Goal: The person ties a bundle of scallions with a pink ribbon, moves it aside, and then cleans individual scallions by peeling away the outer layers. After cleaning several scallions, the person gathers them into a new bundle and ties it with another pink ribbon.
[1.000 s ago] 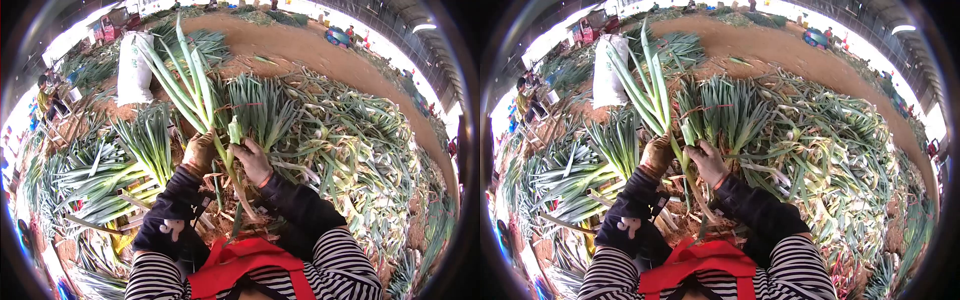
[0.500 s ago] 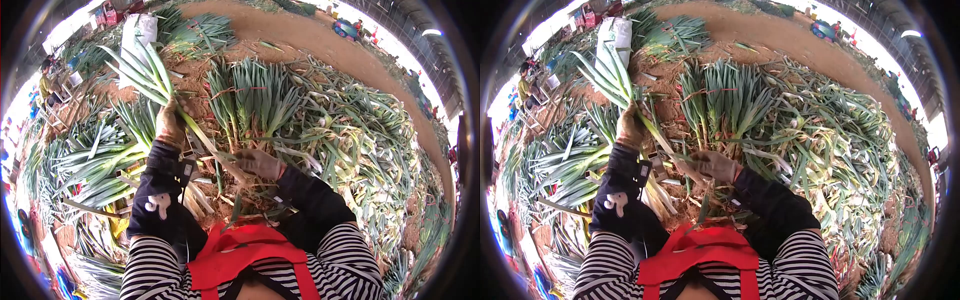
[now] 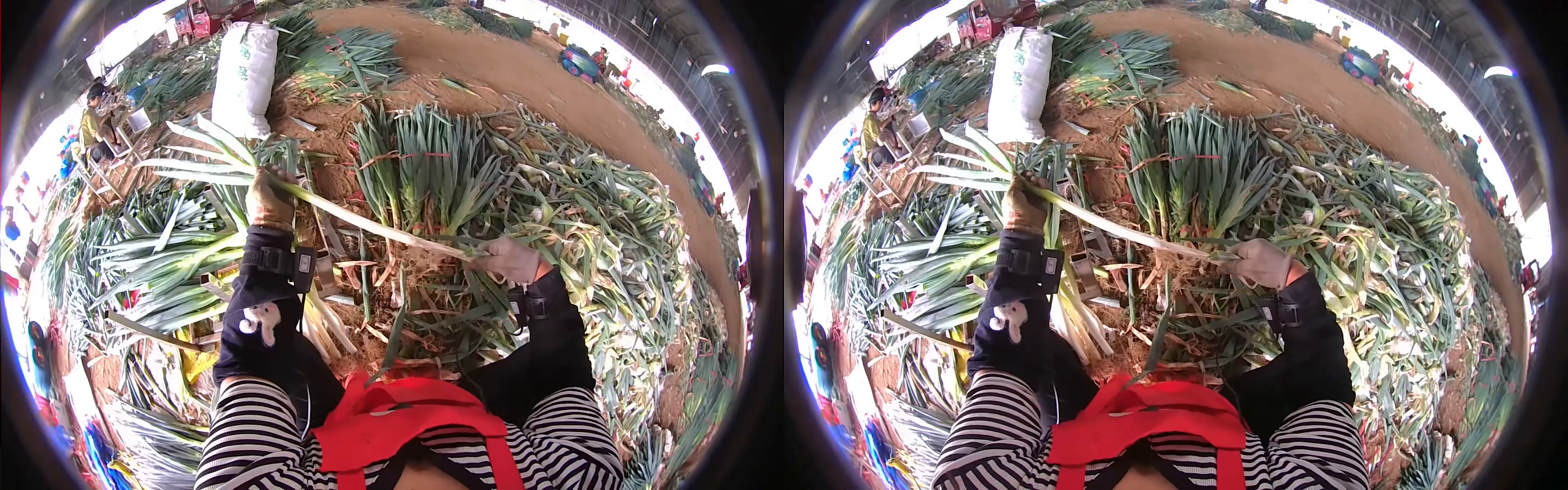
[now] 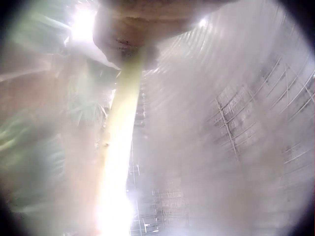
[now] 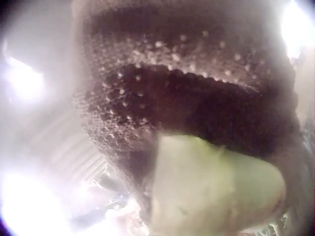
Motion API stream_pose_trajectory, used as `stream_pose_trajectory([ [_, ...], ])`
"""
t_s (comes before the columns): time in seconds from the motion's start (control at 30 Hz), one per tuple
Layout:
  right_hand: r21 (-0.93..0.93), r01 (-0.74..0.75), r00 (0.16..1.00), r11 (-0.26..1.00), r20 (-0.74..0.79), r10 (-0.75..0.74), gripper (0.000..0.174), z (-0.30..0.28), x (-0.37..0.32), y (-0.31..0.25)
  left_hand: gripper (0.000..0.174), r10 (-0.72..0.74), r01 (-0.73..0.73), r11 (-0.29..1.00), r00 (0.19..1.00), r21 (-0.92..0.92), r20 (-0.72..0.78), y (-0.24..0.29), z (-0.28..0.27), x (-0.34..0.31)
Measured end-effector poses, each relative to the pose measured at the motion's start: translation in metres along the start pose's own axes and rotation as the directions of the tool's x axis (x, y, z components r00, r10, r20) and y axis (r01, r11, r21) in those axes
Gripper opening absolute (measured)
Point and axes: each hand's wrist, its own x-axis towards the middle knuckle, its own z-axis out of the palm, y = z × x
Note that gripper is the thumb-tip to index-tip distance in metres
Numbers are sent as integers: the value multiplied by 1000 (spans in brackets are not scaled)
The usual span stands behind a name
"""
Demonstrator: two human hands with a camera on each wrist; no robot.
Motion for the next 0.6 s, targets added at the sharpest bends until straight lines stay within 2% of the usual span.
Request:
stream_pose_trajectory([
  [0.07, -332, 54, 997, 942, 63, -35, 20, -6, -7, 9, 14, 92, -91, 995, 996, -49, 13, 5, -16, 20],
  [0.1, -331, -54, 996, 942, -85, 28, 25, -10, -12, 25, 14, 200, -200, 980, 980, -8, 21, 14, -23, 26],
  [0.13, -317, -160, 969, 935, -231, 87, 32, -15, -17, 50, 15, 110, -97, 990, 986, -106, 128, 29, -52, 51],
  [0.17, -266, -337, 886, 903, -413, 209, 38, -22, -22, 78, 15, 146, -142, 988, 987, -67, 62, 35, -49, 48],
  [0.2, -182, -491, 757, 852, -573, 314, 48, -28, -26, 100, 16, 187, -187, 982, 982, -24, -4, 42, -48, 43],
  [0.23, -178, -598, 678, 782, -632, 375, 61, -33, -34, 101, 17, 154, -195, 960, 966, 199, 207, 47, -65, 49],
  [0.27, -164, -693, 590, 701, -688, 422, 76, -40, -38, 97, 12, 138, -144, 989, 982, 38, 130, 39, -59, 50],
  [0.3, -172, -693, 627, 701, -623, 467, 93, -46, -37, 98, 10, 107, -111, 989, 993, 100, 49, 35, -39, 33],
  [0.33, -177, -580, 694, 795, -618, 369, 81, -44, -35, 86, 11, 76, -70, 985, 997, 156, -34, 32, -19, 18],
  [0.37, -84, -449, 725, 890, -617, 308, 73, -40, -30, 70, 14, 49, -40, 975, 998, 220, -36, 26, -15, 18],
  [0.4, 12, -303, 744, 953, -622, 245, 66, -31, -21, 52, 12, -2, -23, 967, 995, 253, 101, 22, -19, 21],
  [0.43, 128, -100, 709, 987, -686, 161, 60, -15, -7, 41, 12, -5, -16, 973, 996, 230, 89, 15, -12, 16],
  [0.47, 218, 113, 650, 969, -754, 93, 56, 1, 6, 30, 12, -11, -5, 979, 997, 206, 78, 6, -2, 9],
  [0.5, 8, 166, 569, 986, -818, -89, 58, 7, 12, 8, 19, -44, 29, 982, 996, 187, 76, 1, 4, 4],
  [0.53, -206, 195, 478, 959, -834, -277, 60, 9, 15, -15, 24, -16, 6, 978, 999, 210, 46, -6, 14, -7],
  [0.6, -490, 124, 416, 863, -764, -494, 67, 10, 18, -46, 11, 42, -76, 952, 992, 298, 118, -12, 33, -33],
])
